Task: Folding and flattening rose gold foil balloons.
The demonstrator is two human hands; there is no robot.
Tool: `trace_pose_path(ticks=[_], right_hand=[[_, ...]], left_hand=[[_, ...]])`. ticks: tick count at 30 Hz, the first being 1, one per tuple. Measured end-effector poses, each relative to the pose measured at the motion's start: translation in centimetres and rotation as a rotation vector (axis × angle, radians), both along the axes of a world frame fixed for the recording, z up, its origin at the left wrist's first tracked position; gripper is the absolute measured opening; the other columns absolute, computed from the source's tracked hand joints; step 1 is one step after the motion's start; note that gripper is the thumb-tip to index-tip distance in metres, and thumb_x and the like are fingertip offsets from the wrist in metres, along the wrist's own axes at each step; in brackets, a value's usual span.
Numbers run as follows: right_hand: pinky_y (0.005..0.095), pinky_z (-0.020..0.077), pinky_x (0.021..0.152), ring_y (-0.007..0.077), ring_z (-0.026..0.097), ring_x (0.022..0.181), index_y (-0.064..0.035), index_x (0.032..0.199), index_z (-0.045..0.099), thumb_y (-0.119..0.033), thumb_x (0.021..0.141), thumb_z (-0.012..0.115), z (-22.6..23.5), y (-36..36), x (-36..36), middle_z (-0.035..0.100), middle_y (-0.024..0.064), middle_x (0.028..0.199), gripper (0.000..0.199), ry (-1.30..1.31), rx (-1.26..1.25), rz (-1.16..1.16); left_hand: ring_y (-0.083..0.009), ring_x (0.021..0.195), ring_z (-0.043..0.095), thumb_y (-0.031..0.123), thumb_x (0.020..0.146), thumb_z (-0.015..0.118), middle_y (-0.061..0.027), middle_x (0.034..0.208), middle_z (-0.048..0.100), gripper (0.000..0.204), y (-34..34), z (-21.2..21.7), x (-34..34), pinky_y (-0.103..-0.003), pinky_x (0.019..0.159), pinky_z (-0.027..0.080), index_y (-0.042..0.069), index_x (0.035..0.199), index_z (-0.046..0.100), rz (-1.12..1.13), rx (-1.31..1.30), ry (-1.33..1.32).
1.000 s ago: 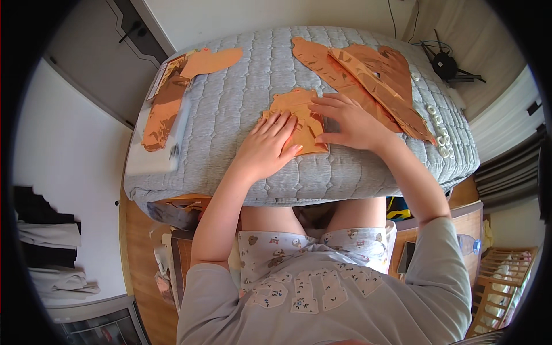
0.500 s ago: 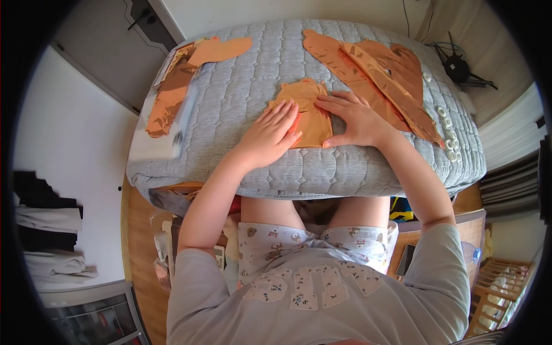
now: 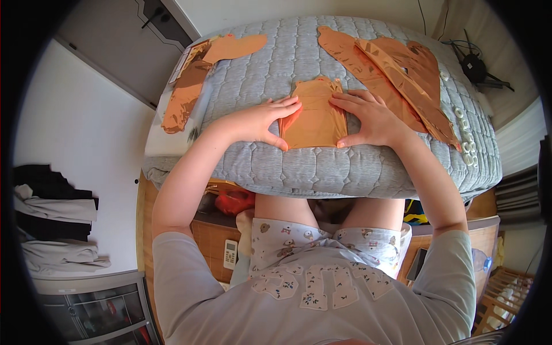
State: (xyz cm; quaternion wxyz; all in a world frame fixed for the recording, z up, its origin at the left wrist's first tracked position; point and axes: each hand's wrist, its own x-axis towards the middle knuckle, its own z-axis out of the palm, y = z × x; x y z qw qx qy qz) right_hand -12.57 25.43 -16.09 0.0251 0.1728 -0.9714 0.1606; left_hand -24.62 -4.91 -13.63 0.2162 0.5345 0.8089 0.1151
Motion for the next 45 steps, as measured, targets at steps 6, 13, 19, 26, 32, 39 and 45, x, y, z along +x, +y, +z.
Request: trace_pose_path(ticks=[6, 13, 19, 26, 32, 39, 45], right_hand=[[0.0540, 0.0202, 0.124, 0.0326, 0.031, 0.151, -0.0159, 0.155, 0.045, -0.067, 0.060, 0.085, 0.2, -0.2, -0.2, 0.044, 0.0049, 0.160, 0.115, -0.023, -0.009, 0.002], [0.0525, 0.0196, 0.125, 0.0331, 0.028, 0.152, -0.0152, 0.159, 0.039, -0.064, 0.059, 0.087, 0.5, -0.2, -0.1, 0.043, 0.0080, 0.160, 0.121, -0.066, -0.025, -0.014], [0.0532, 0.0191, 0.125, 0.0347, 0.025, 0.153, -0.0152, 0.160, 0.036, -0.067, 0.058, 0.086, 0.3, 0.0, -0.1, 0.042, 0.0109, 0.161, 0.124, -0.080, -0.008, -0.007], [0.0537, 0.0185, 0.125, 0.0361, 0.024, 0.153, -0.0143, 0.159, 0.037, -0.068, 0.057, 0.086, 0.1, 0.2, -0.2, 0.040, 0.0117, 0.162, 0.126, -0.079, -0.012, 0.003], [0.0525, 0.0177, 0.126, 0.0352, 0.025, 0.152, -0.0132, 0.159, 0.036, -0.065, 0.056, 0.088, 0.3, 0.1, -0.4, 0.041, 0.0092, 0.162, 0.126, -0.094, -0.032, 0.008], [0.0520, 0.0182, 0.125, 0.0345, 0.027, 0.152, -0.0131, 0.160, 0.036, -0.062, 0.055, 0.089, 0.2, 0.2, -0.3, 0.041, 0.0085, 0.162, 0.127, -0.074, -0.034, 0.002], [0.0513, 0.0192, 0.125, 0.0349, 0.028, 0.151, -0.0128, 0.159, 0.037, -0.062, 0.055, 0.089, 0.1, 0.1, -0.3, 0.043, 0.0077, 0.161, 0.126, -0.069, -0.040, 0.007]], left_hand=[[-0.0376, 0.155, 0.022, 0.049, 0.074, 0.087, -0.0155, 0.171, 0.018, 0.116, -0.1, 0.2, -0.2, -0.049, 0.128, 0.017, 0.010, 0.163, 0.023, 0.018, -0.029, 0.046], [-0.0363, 0.150, 0.035, 0.050, 0.069, 0.090, -0.0222, 0.159, 0.040, 0.129, 0.7, 1.4, 0.3, -0.050, 0.128, 0.017, 0.008, 0.164, 0.013, 0.068, -0.092, 0.044], [-0.0342, 0.153, 0.029, 0.057, 0.062, 0.091, -0.0230, 0.162, 0.034, 0.133, 0.0, 0.6, 0.5, -0.056, 0.128, 0.010, 0.009, 0.163, 0.019, 0.119, -0.077, 0.150], [-0.0361, 0.159, -0.003, 0.072, 0.063, 0.084, -0.0207, 0.171, 0.010, 0.134, -0.4, -0.2, 0.4, -0.056, 0.127, -0.001, 0.009, 0.164, 0.022, 0.169, -0.176, 0.306], [-0.0370, 0.159, -0.003, 0.077, 0.061, 0.081, -0.0201, 0.172, 0.005, 0.142, -0.1, 0.1, 0.0, -0.056, 0.127, -0.001, 0.008, 0.165, 0.014, 0.165, -0.266, 0.301], [-0.0381, 0.159, -0.005, 0.072, 0.064, 0.082, -0.0196, 0.172, 0.002, 0.141, 0.2, 0.7, 0.7, -0.058, 0.126, -0.003, 0.007, 0.165, 0.009, 0.176, -0.285, 0.259], [-0.0372, 0.159, 0.000, 0.052, 0.089, 0.071, -0.0175, 0.172, 0.010, 0.100, 1.9, 1.1, 5.4, -0.060, 0.126, 0.002, 0.013, 0.165, 0.020, -0.062, -0.060, 0.500]])
